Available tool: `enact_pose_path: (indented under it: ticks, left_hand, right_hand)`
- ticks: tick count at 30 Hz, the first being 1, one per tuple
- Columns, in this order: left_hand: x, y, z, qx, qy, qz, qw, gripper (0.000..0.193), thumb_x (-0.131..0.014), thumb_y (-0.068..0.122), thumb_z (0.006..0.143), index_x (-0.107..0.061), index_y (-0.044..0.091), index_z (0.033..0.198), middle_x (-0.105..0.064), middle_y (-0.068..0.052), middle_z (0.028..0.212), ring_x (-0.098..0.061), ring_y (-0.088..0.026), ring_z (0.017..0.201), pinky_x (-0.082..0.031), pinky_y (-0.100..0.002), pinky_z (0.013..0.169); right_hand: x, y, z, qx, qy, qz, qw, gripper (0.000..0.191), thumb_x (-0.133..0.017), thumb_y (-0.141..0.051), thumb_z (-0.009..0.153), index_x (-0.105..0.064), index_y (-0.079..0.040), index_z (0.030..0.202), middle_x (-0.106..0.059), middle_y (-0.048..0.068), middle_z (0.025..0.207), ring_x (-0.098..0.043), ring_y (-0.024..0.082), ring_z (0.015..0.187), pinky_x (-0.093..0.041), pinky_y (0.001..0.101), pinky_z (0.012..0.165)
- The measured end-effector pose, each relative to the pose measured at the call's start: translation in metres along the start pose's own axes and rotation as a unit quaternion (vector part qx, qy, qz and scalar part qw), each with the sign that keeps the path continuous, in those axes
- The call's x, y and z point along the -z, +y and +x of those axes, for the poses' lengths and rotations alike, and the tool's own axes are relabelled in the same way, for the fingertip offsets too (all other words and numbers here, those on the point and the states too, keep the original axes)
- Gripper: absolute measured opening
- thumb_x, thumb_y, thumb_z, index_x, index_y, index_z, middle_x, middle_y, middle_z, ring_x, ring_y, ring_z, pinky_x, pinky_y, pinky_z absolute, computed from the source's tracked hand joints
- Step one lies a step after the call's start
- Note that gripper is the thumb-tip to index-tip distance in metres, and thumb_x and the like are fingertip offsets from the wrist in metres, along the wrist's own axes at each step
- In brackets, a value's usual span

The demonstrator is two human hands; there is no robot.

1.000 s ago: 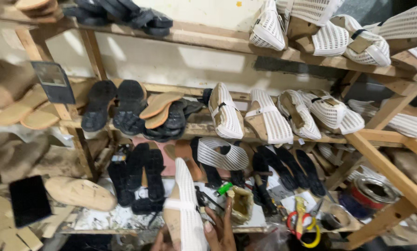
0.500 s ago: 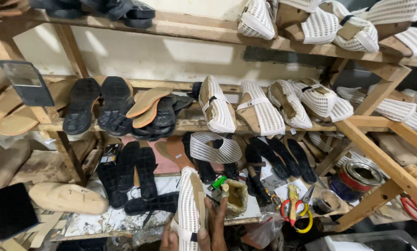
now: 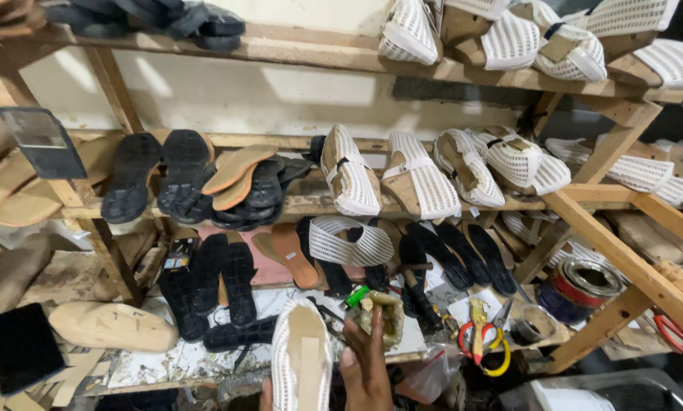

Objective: The person holds a white woven shoe upper in one hand and applies glue from a small container onto its insole area and edges, pressing the parts together by hand. They then place completed shoes onto the wooden rack and pick up the next shoe to continue gluing.

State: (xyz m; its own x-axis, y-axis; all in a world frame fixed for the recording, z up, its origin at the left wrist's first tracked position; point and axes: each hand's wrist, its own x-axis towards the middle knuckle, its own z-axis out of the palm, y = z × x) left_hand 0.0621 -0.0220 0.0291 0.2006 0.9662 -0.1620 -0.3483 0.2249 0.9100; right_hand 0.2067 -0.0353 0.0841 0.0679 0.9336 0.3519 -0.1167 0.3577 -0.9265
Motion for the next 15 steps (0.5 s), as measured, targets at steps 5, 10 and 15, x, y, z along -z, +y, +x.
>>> enact_pose_path:
  ticks: [5,10,15]
  left_hand:
    - [-0.004,-0.002,0.002,0.001,-0.005,0.004,1.0,0.064,-0.049,0.046,0.101,-0.05,0.003,0.149,-0.067,-0.019,0.126,-0.067,-0.032,0.109,-0.054,-0.046,0.09]
    - [-0.01,-0.002,0.002,0.003,-0.015,0.01,1.0,0.065,-0.048,0.048,0.102,-0.05,0.003,0.149,-0.067,-0.019,0.126,-0.067,-0.031,0.108,-0.054,-0.045,0.09]
    - [-0.007,-0.004,0.003,0.003,-0.017,0.009,1.0,0.067,-0.048,0.05,0.102,-0.05,0.003,0.149,-0.067,-0.019,0.126,-0.067,-0.03,0.107,-0.054,-0.044,0.09]
  right_hand:
    - [-0.008,0.018,-0.022,0.116,-0.016,-0.068,0.991,0.097,-0.063,-0.032,0.095,-0.003,0.002,0.164,-0.049,0.029,0.153,-0.045,0.036,0.145,-0.031,0.0431,0.119]
    - [-0.005,0.015,-0.024,0.038,-0.013,-0.033,0.999,0.103,-0.067,-0.034,0.09,-0.002,0.001,0.162,-0.046,0.029,0.154,-0.046,0.036,0.146,-0.035,0.0451,0.117]
    - [-0.007,-0.003,-0.017,0.098,0.025,-0.068,0.993,0.104,-0.069,-0.029,0.091,0.001,0.004,0.161,-0.038,0.032,0.156,-0.04,0.039,0.147,-0.033,0.0483,0.116]
